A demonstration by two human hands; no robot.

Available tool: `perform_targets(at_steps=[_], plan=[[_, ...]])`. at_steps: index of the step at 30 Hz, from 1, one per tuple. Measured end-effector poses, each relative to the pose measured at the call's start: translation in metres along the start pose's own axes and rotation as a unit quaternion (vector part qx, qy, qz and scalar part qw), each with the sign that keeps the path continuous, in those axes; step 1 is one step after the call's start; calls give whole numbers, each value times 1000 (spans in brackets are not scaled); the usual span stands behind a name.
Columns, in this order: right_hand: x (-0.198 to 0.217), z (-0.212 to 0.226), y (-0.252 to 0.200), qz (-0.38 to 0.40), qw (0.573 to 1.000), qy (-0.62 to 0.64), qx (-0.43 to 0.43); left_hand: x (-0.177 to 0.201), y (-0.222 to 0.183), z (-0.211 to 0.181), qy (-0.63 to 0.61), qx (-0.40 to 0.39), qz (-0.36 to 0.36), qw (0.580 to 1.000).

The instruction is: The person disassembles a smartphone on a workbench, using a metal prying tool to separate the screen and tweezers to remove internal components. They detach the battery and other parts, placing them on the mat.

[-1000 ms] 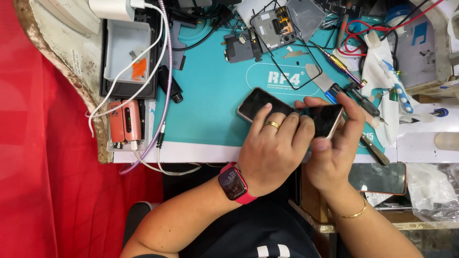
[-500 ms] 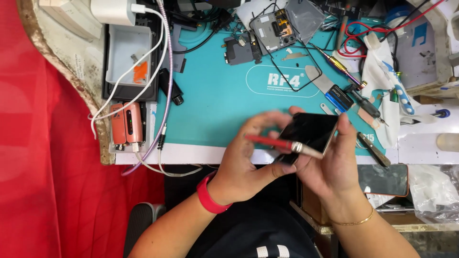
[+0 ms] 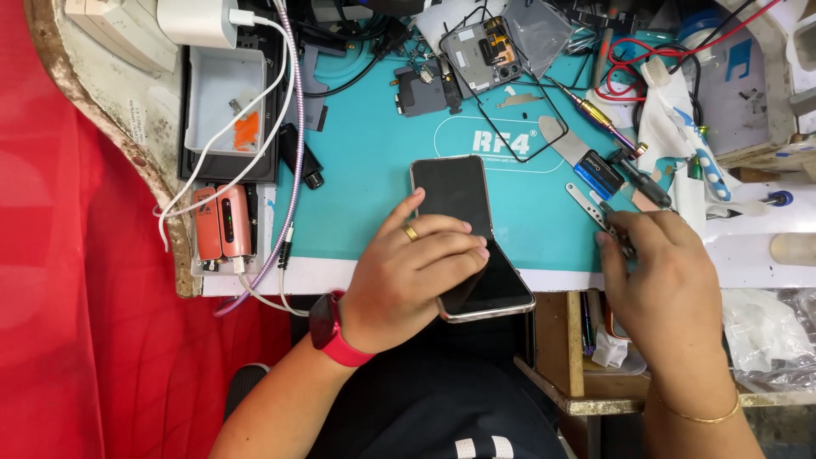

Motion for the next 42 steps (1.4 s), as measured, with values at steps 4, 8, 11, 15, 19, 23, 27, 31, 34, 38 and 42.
perform_targets(at_steps=[4,8,11,15,19,23,27,31,34,38,42], plan=[[-6,-6,-8,25,998,-55,11,-19,-14,3,78,-9,36,996],[-3,-3,-5,11,999,17,44,-24,-25,9,90,19,57,994],[9,0,3,-8,988,152,19,-23,-27,13,110,31,82,990],[-1,5,11,32,933,346,-94,-20,-27,13,98,46,101,989],[-26,22,20,55,859,499,-97,-19,-27,13,109,34,118,986],[-49,31,24,75,832,543,-81,-19,-25,13,92,37,132,986],[-54,41,24,96,849,515,-65,-18,-23,15,68,40,134,988],[-58,43,27,111,877,459,-91,-18,-26,17,62,36,136,988],[-60,46,31,112,888,438,-86,-18,-25,18,59,38,134,988],[-60,51,31,115,899,420,-40,-17,-23,19,46,44,129,990],[-62,51,30,105,925,365,11,-17,-21,20,33,62,126,990]])
Point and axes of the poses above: each hand's wrist, its own y-axis towards the middle knuckle, its own x-axis out of the back of the hand, z = x × y, the point moved 5 cm from there along y, towards the middle knuckle, and after that the axes turned 10 degrees about y, right-handed, at the moved point
